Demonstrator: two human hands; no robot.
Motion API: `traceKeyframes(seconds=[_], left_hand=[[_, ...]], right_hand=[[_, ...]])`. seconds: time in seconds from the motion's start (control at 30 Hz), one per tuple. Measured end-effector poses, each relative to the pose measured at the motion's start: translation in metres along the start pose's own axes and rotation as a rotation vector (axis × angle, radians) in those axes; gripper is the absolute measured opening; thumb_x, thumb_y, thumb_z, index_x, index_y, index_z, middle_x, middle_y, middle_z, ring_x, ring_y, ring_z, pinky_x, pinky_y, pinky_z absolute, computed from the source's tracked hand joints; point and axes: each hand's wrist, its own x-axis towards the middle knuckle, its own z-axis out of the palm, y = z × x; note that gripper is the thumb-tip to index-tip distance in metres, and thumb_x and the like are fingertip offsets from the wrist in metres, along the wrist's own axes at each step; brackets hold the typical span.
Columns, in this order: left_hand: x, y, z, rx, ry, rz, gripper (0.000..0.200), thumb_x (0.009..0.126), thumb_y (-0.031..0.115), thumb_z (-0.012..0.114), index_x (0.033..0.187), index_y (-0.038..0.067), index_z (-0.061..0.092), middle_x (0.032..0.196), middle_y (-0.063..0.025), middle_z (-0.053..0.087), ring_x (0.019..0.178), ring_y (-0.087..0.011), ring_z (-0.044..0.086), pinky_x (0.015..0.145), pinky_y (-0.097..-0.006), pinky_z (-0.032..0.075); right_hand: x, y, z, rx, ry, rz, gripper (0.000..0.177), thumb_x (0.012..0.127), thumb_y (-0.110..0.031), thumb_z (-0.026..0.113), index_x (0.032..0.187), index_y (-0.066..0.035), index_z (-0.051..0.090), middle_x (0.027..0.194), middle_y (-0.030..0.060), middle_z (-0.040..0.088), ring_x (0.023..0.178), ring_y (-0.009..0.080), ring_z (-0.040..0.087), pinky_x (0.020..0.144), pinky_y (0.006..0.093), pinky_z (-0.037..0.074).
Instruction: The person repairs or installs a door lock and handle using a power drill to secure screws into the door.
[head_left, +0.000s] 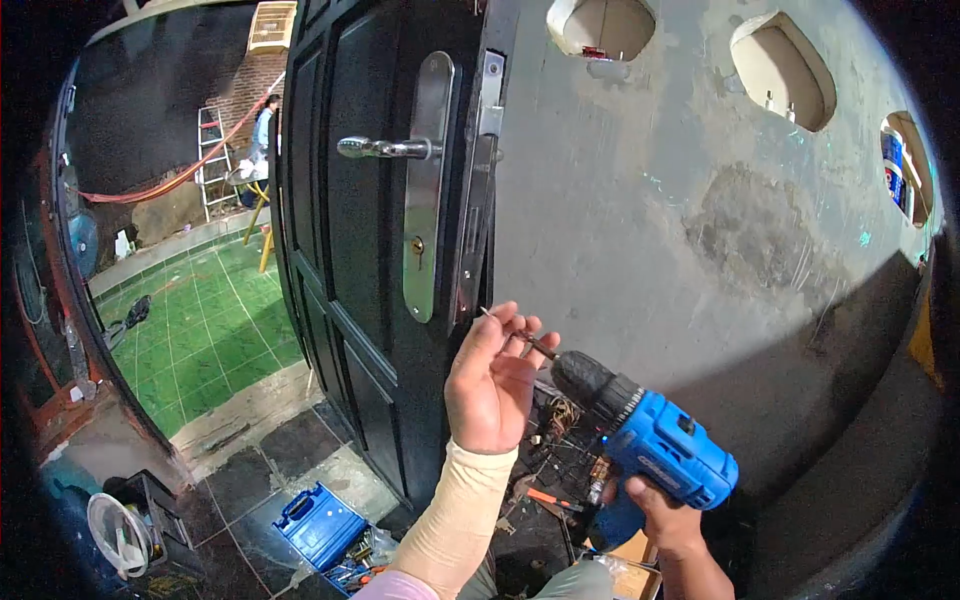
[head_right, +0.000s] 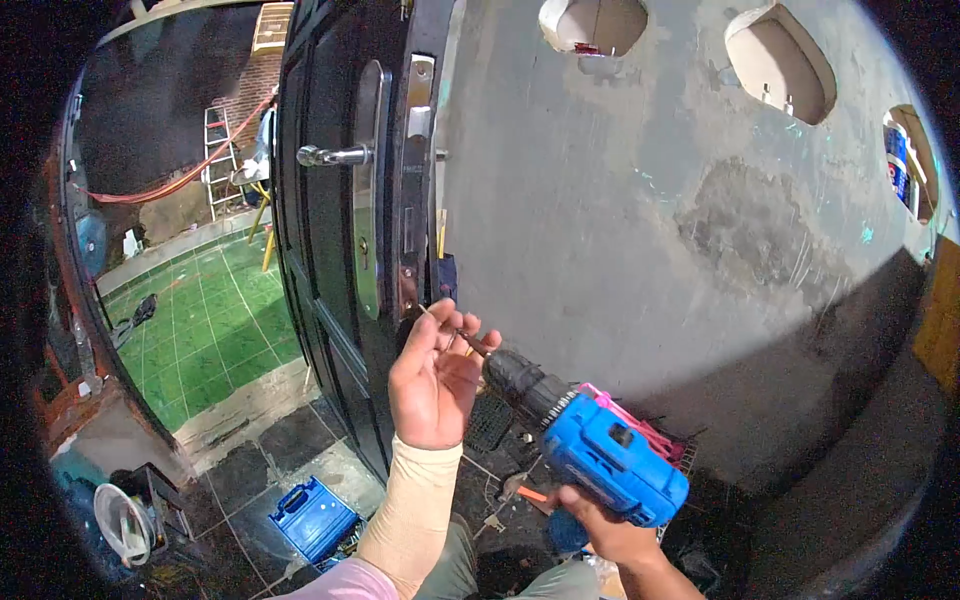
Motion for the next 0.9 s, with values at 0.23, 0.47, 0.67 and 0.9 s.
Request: traceKeyframes(seconds=[0.23, 0.47, 0.67, 0.9], left_hand=[[-0.006, 0.016, 0.020, 0.435, 0.008, 0.082, 0.018, 0.095, 0.015, 0.065, 0.101, -0.002, 0.069, 0.088, -0.0082, 0.068, 0.079, -0.0186, 0.065, 0.072, -0.0346, 0.054], [0.022, 0.023, 0.032, 0.567, -0.066, 0.146, 0.025, 0.098, 0.017, 0.060, 0.108, -0.005, 0.066, 0.086, -0.0072, 0.066, 0.074, -0.0171, 0.062, 0.071, -0.0327, 0.052], [0.028, 0.028, 0.041, 0.726, -0.105, 0.206, 0.025, 0.095, 0.013, 0.062, 0.111, -0.006, 0.066, 0.085, -0.0060, 0.066, 0.075, -0.0146, 0.062, 0.070, -0.0287, 0.050], [0.044, 0.037, 0.056, 0.678, -0.188, 0.251, 0.037, 0.097, 0.005, 0.050, 0.131, -0.008, 0.054, 0.086, -0.0097, 0.068, 0.081, -0.0182, 0.068, 0.076, -0.0323, 0.055]], right_hand=[[0.013, -0.030, 0.003, 0.139, 0.033, -0.081, 0.047, 0.085, -0.023, 0.077, 0.120, 0.002, 0.058, 0.103, 0.0143, 0.068, 0.077, 0.0206, 0.068, 0.070, 0.0350, 0.056], [0.074, -0.089, 0.025, 0.156, -0.022, -0.246, 0.042, 0.088, -0.025, 0.077, 0.119, 0.000, 0.063, 0.103, 0.0120, 0.071, 0.073, 0.0176, 0.067, 0.067, 0.0320, 0.056], [0.099, -0.126, 0.034, 0.148, -0.012, -0.336, 0.044, 0.086, -0.030, 0.078, 0.117, -0.002, 0.065, 0.100, 0.0101, 0.071, 0.073, 0.0160, 0.067, 0.065, 0.0305, 0.055], [0.126, -0.149, 0.046, 0.153, -0.041, -0.340, 0.041, 0.086, -0.031, 0.079, 0.112, -0.002, 0.065, 0.093, 0.0088, 0.070, 0.064, 0.0158, 0.066, 0.058, 0.0295, 0.053]])
